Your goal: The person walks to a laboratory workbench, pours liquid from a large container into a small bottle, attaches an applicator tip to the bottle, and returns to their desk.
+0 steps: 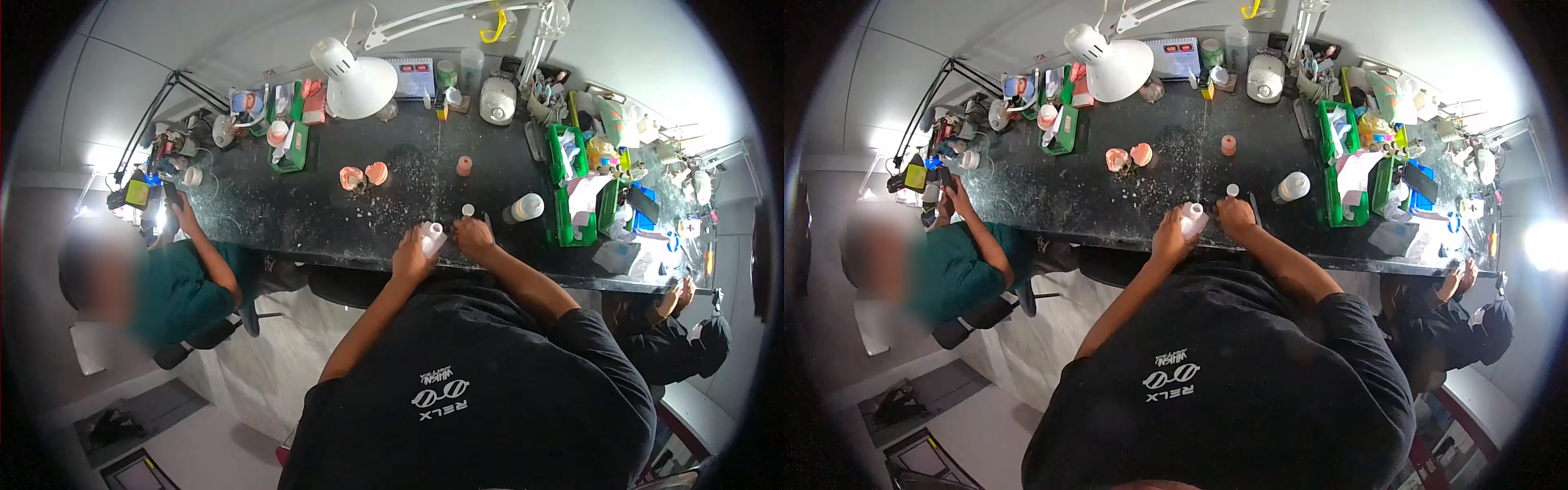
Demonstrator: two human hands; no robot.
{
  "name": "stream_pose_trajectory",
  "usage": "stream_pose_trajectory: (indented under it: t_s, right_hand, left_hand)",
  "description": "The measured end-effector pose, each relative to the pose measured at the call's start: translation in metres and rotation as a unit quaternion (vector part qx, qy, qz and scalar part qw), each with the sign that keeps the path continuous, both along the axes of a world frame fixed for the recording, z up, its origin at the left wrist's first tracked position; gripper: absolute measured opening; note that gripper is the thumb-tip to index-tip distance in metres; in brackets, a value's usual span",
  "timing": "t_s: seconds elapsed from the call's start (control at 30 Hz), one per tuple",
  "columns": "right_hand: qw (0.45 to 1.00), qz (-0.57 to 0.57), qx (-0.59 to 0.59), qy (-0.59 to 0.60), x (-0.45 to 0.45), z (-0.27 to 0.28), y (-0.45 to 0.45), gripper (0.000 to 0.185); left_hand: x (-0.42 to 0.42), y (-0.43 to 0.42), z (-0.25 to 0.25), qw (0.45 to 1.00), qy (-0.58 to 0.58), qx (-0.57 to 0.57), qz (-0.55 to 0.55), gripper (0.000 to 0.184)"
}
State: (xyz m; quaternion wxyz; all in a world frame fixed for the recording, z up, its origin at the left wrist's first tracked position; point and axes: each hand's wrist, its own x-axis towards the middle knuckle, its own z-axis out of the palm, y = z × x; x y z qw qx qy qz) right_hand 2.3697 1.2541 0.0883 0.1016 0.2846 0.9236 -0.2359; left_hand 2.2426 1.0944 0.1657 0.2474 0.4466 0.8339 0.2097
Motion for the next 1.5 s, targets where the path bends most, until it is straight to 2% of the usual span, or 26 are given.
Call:
stream_pose_trajectory:
  t_s: [0.07,0.3,0.4,0.47,0.6,0.67,0.73,0.8,0.87,0.93,1.0,1.33,1.4,1.5]
  right_hand:
    - [0.997,-0.058,-0.017,0.039,0.006,0.017,0.003,0.032]
    - [0.998,-0.014,-0.066,0.005,0.034,0.021,0.005,0.029]
    - [0.995,-0.073,-0.055,0.042,0.032,0.029,0.004,0.026]
    - [0.972,-0.156,-0.078,0.157,0.029,0.035,0.006,0.026]
    - [0.926,-0.191,-0.231,0.231,0.005,0.1,0.002,0.033]
    - [0.932,-0.171,-0.2,0.25,0.0,0.094,-0.003,0.033]
    - [0.94,-0.132,-0.203,0.239,-0.004,0.105,-0.01,0.032]
    - [0.931,-0.12,-0.204,0.279,-0.006,0.088,-0.015,0.027]
    - [0.943,-0.078,-0.144,0.288,-0.007,0.087,-0.018,0.025]
    - [0.948,-0.066,-0.144,0.276,-0.008,0.084,-0.021,0.02]
    - [0.928,-0.045,-0.106,0.353,-0.011,0.082,-0.023,0.018]
    - [0.93,-0.051,-0.143,0.334,-0.021,0.079,-0.014,0.018]
    - [0.957,-0.039,-0.137,0.255,-0.021,0.087,-0.008,0.017]
    - [0.963,-0.027,-0.141,0.228,-0.028,0.082,-0.002,0.014]
  left_hand:
    - [-0.001,-0.001,-0.004,1.0,-0.002,-0.001,0.007,0.076]
    - [0.002,-0.001,-0.003,1.0,0.012,0.021,0.011,0.073]
    - [0.001,-0.001,-0.006,1.0,0.02,0.019,0.002,0.073]
    - [0.0,-0.005,-0.008,0.999,0.026,0.047,-0.002,0.074]
    - [0.0,-0.003,-0.001,1.0,0.018,0.019,-0.001,0.078]
    - [0.0,0.0,-0.003,1.0,0.014,-0.015,0.002,0.078]
    - [0.003,-0.001,-0.004,0.999,0.04,0.014,0.001,0.075]
    - [0.002,-0.003,-0.005,0.999,0.023,0.024,0.007,0.076]
    - [0.003,-0.005,-0.01,0.998,0.043,0.043,0.011,0.076]
    - [0.004,-0.006,-0.011,0.996,0.062,0.062,0.015,0.077]
    - [0.004,-0.005,-0.013,0.998,0.045,0.031,0.011,0.077]
    - [0.002,-0.005,-0.008,1.0,0.016,-0.001,0.008,0.078]
    - [0.002,-0.005,-0.009,0.999,0.033,0.027,0.003,0.079]
    - [0.001,-0.005,-0.013,0.999,0.022,0.03,0.001,0.081]
